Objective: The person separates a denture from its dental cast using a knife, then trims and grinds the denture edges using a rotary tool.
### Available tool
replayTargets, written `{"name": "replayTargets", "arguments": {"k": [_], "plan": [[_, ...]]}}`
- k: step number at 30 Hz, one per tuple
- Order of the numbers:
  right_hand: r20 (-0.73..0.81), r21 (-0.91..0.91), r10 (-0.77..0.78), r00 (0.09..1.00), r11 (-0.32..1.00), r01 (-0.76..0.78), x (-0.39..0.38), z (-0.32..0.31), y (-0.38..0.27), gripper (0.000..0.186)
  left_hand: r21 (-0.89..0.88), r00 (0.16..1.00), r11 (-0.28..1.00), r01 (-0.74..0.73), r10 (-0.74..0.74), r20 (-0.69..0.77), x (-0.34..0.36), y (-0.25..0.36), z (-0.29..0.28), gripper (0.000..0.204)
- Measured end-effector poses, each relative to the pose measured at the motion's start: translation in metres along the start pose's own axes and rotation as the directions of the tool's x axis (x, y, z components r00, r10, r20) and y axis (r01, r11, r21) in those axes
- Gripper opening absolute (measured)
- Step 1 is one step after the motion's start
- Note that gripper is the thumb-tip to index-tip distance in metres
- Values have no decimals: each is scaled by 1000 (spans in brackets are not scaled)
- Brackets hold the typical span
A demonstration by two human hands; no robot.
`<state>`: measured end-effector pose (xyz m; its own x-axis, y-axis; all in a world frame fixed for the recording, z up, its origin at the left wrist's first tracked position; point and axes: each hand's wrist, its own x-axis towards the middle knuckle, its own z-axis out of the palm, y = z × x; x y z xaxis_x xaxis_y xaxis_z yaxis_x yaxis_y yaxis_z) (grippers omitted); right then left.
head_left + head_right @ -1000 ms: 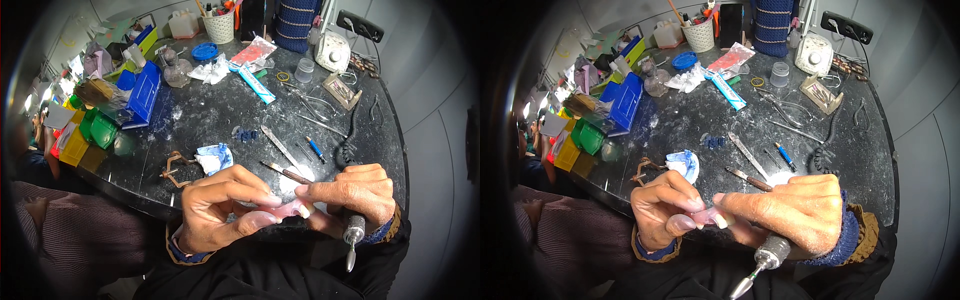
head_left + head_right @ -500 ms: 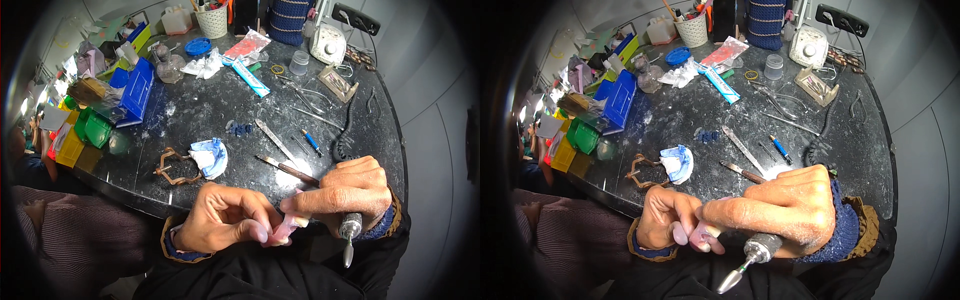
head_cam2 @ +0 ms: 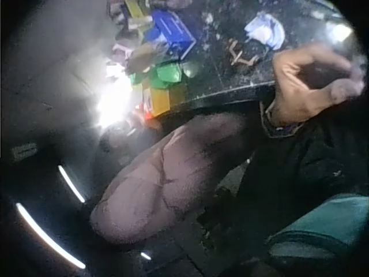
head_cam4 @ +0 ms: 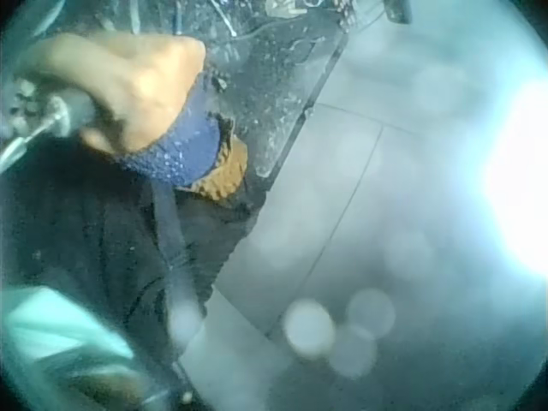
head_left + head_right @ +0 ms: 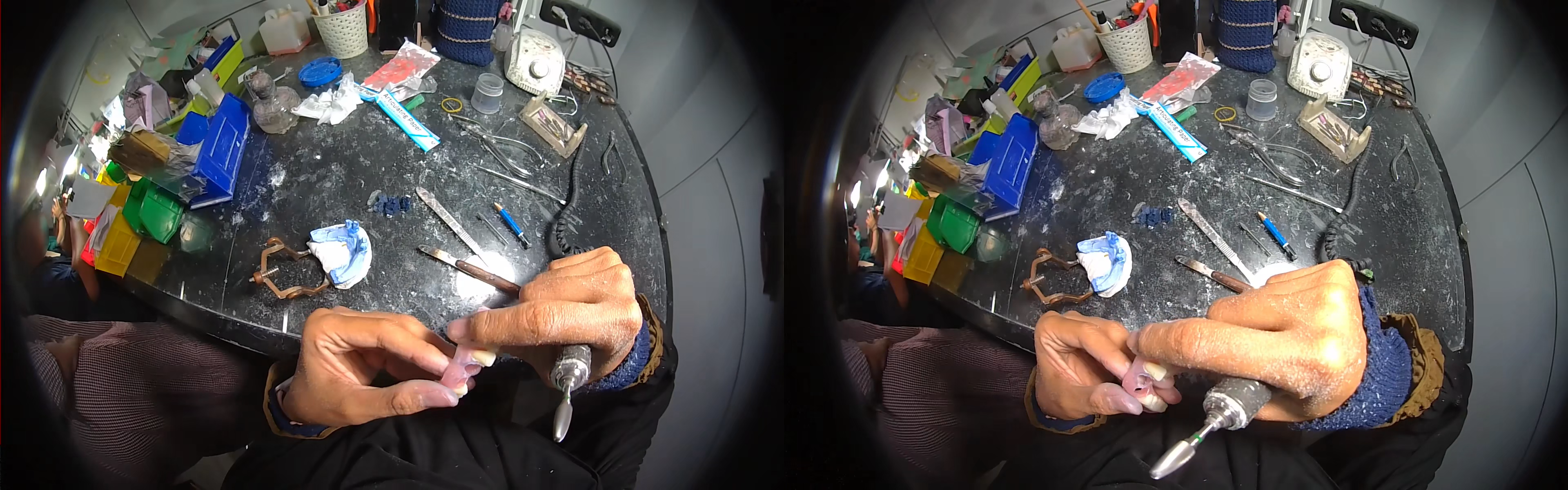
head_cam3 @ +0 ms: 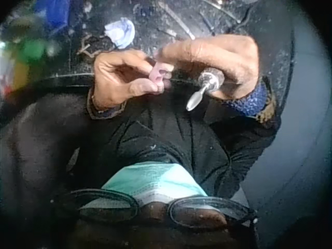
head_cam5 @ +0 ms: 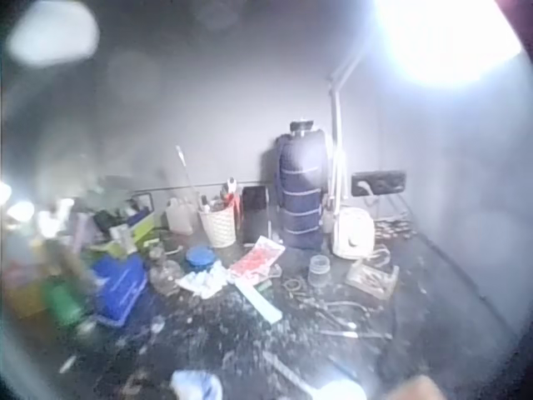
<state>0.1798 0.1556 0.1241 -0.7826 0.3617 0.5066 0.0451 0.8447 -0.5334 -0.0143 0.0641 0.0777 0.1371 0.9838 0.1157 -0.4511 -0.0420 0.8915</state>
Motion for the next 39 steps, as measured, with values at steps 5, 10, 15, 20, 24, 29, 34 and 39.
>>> {"name": "replayTargets", "arguments": {"k": [5,10,15,20,24,29,34,39], "plan": [[-276,16,69,959,998,-67,-3,10,-3,45,158,926,913,-375,363,99,2,-16,-2,17],[-47,-354,-22,999,935,4,-8,7,3,65,237,886,859,-454,464,12,-2,-21,3,13],[-21,-413,-14,1000,911,4,-10,10,3,62,403,847,780,-479,532,-24,-1,-27,3,19],[-22,-449,33,999,893,-40,-10,10,0,61,456,836,744,-489,549,0,2,-26,3,21],[-32,-449,20,999,893,-33,-12,9,1,61,464,827,725,-509,561,32,3,-29,3,23],[-27,-453,-4,1000,891,-9,-10,11,3,60,430,831,747,-508,556,17,3,-29,1,24],[-20,-463,0,1000,886,-9,-10,10,1,61,439,831,740,-510,555,29,3,-29,1,24],[-24,-484,25,999,874,-34,-9,9,-1,61,472,820,719,-510,572,15,3,-28,1,22]]}}
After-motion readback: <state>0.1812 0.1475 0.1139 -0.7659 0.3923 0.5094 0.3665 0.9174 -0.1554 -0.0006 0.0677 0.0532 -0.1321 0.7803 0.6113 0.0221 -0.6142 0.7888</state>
